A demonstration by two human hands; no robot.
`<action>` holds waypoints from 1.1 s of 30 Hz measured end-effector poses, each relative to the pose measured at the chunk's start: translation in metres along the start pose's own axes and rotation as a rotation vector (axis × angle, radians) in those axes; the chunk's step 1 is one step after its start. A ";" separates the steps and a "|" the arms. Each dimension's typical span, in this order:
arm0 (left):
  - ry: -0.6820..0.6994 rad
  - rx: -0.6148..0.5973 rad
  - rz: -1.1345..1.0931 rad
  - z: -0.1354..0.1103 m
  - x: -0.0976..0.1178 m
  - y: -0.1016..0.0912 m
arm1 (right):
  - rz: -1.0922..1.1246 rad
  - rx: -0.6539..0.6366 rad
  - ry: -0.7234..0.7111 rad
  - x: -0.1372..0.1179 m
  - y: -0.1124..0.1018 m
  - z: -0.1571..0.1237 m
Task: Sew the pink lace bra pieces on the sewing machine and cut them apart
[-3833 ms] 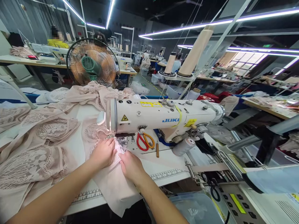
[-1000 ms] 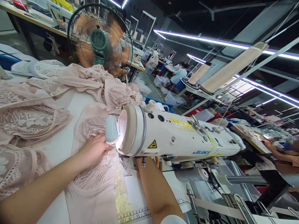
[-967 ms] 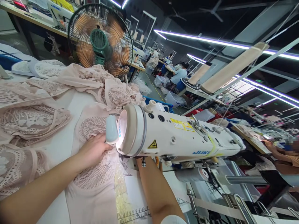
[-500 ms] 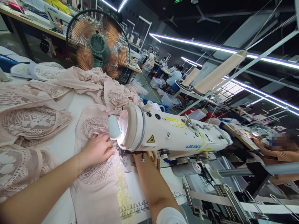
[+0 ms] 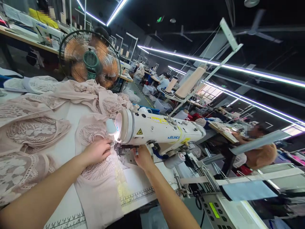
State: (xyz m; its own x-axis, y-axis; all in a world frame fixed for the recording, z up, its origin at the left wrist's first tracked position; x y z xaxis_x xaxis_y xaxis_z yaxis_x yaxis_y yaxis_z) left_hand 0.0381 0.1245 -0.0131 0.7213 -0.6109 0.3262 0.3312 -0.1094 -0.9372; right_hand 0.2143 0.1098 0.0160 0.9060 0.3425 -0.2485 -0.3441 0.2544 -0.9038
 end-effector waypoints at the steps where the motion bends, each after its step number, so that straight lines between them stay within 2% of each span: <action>1: -0.001 0.000 0.006 0.000 0.000 0.000 | 0.015 0.003 -0.014 -0.002 -0.005 -0.015; 3: -0.008 0.002 0.022 -0.001 0.001 0.001 | 0.113 0.038 -0.078 -0.009 -0.017 -0.052; 5: -0.017 0.004 0.043 -0.001 0.003 0.001 | 0.205 0.063 -0.061 -0.010 -0.023 -0.088; 7: -0.031 0.002 0.068 0.000 0.005 0.000 | 0.272 0.078 -0.015 -0.010 -0.022 -0.117; 10: -0.042 -0.016 0.115 0.003 0.008 -0.002 | 0.344 0.100 0.042 -0.012 -0.012 -0.140; 14: -0.025 -0.058 0.179 0.012 0.006 -0.005 | 0.364 0.080 0.036 -0.021 0.001 -0.144; 19: -0.073 -0.110 0.253 0.019 -0.010 -0.009 | 0.388 0.013 -0.009 -0.036 0.003 -0.134; 24: -0.193 -0.131 0.314 0.012 -0.027 -0.014 | 0.330 -0.177 -0.106 -0.079 0.024 -0.111; 29: -0.324 -0.176 0.342 -0.017 -0.023 -0.011 | 0.148 -0.326 -0.213 -0.113 0.053 -0.101; 31: -0.379 -0.208 0.352 -0.036 -0.014 -0.006 | 0.108 -0.364 -0.296 -0.116 0.054 -0.108; 33: -0.420 -0.222 0.369 -0.052 -0.004 -0.001 | 0.135 -0.381 -0.362 -0.112 0.045 -0.118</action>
State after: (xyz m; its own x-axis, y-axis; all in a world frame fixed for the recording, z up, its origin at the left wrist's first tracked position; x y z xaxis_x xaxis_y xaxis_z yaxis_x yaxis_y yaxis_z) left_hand 0.0032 0.0858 -0.0195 0.9580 -0.2830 -0.0472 -0.0894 -0.1380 -0.9864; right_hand 0.1264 -0.0236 -0.0381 0.6939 0.6564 -0.2961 -0.2768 -0.1365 -0.9512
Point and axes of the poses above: each hand's wrist, its own z-axis towards the middle knuckle, its own y-axis out of the palm, x = y × z, the point moved 9 cm from there along z, towards the middle knuckle, and after that the axes turned 5 degrees about y, right-handed, at the moved point
